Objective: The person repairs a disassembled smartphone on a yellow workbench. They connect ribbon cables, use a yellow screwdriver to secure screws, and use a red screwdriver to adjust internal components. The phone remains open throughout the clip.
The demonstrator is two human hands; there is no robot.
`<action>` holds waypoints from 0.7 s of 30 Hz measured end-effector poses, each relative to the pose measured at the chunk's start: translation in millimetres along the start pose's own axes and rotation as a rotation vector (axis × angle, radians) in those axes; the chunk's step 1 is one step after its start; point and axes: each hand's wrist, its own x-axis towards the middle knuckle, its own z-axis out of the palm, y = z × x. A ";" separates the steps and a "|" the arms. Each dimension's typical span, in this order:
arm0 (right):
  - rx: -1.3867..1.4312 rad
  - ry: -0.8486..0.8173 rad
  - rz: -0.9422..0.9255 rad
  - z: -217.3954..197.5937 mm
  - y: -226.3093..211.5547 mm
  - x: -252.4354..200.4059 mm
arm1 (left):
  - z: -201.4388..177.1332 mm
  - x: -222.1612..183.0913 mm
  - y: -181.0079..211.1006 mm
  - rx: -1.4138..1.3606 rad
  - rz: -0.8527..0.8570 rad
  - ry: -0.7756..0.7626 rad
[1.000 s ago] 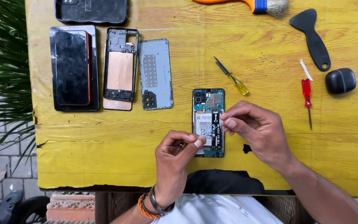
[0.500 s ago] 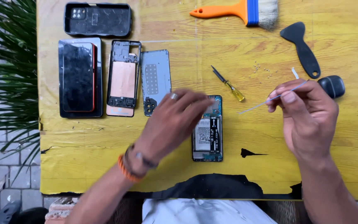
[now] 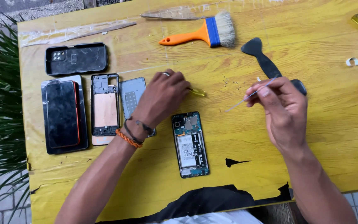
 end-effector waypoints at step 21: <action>0.048 -0.575 0.563 40.5 11.1 -21.9 | -24.1 -79.3 80.0 -0.151 0.362 0.449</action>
